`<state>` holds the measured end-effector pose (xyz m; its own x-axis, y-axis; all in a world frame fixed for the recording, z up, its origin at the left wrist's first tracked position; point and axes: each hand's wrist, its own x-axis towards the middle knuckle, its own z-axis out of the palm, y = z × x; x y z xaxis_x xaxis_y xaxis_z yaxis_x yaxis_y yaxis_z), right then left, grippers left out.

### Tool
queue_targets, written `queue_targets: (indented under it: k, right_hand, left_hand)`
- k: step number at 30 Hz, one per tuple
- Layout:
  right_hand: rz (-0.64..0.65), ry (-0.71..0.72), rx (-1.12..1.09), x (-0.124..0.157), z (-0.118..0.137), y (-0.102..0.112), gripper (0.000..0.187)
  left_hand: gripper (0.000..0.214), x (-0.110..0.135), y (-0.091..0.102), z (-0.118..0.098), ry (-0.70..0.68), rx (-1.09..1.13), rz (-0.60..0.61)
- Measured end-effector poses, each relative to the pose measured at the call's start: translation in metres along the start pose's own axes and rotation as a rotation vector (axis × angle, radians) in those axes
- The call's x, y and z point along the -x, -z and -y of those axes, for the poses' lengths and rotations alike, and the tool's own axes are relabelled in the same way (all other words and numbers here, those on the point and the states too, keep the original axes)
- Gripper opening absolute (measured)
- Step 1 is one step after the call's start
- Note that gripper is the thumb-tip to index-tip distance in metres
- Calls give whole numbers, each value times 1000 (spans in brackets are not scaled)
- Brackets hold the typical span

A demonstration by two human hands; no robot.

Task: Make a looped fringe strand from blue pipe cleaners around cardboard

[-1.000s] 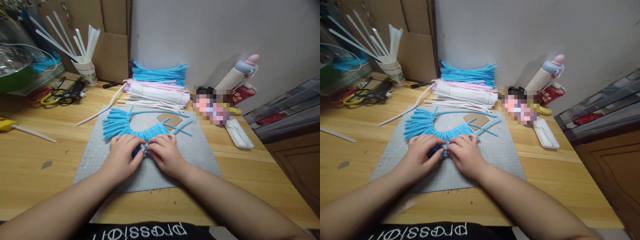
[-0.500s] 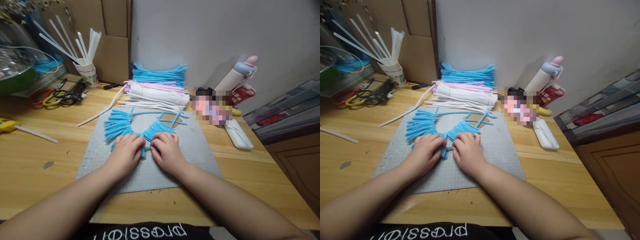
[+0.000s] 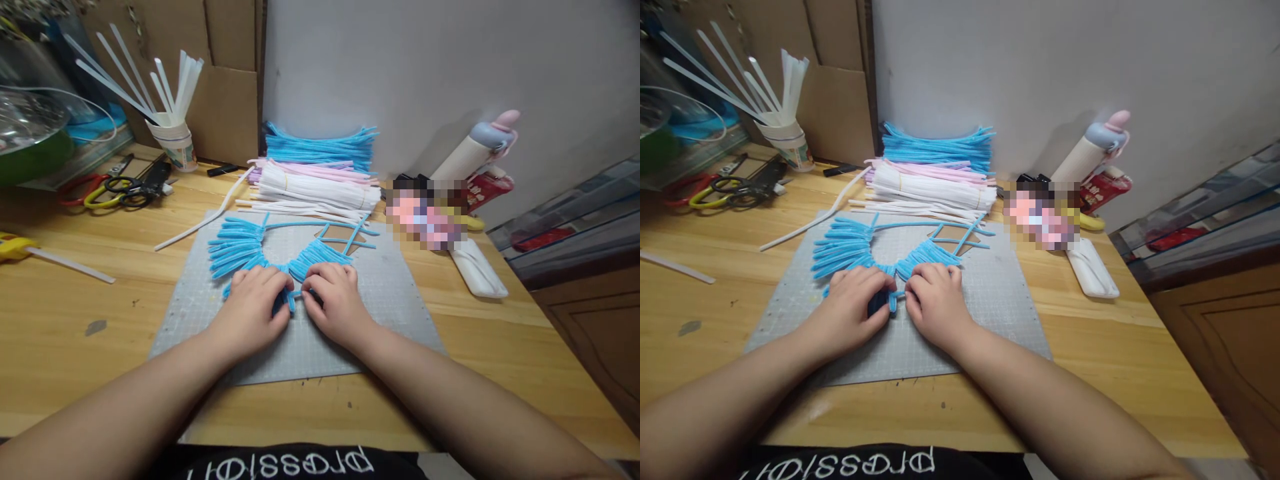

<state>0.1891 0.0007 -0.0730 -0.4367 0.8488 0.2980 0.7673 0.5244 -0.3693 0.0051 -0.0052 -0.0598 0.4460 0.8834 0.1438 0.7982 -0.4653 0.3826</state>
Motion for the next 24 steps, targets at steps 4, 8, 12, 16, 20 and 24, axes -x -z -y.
queue_targets:
  k: [4,8,12,16,20,24]
  right_hand:
    - [25,30,40,-1,1,0,8]
    - [26,28,63,0,1,0,8]
    - [42,80,94,0,-1,1,9]
    - [46,131,72,1,-2,1,13]
    - [45,107,-37,1,2,-1,15]
    - [-17,87,-62,-4,-5,11,16]
  left_hand:
    - [19,0,0,-1,1,-2,-1]
    - [16,0,0,-1,10,-5,6]
    - [20,1,0,-2,35,38,-22]
    - [12,0,-3,-1,77,54,-44]
    - [3,-1,-4,1,32,14,-28]
    - [10,0,-2,1,0,-18,4]
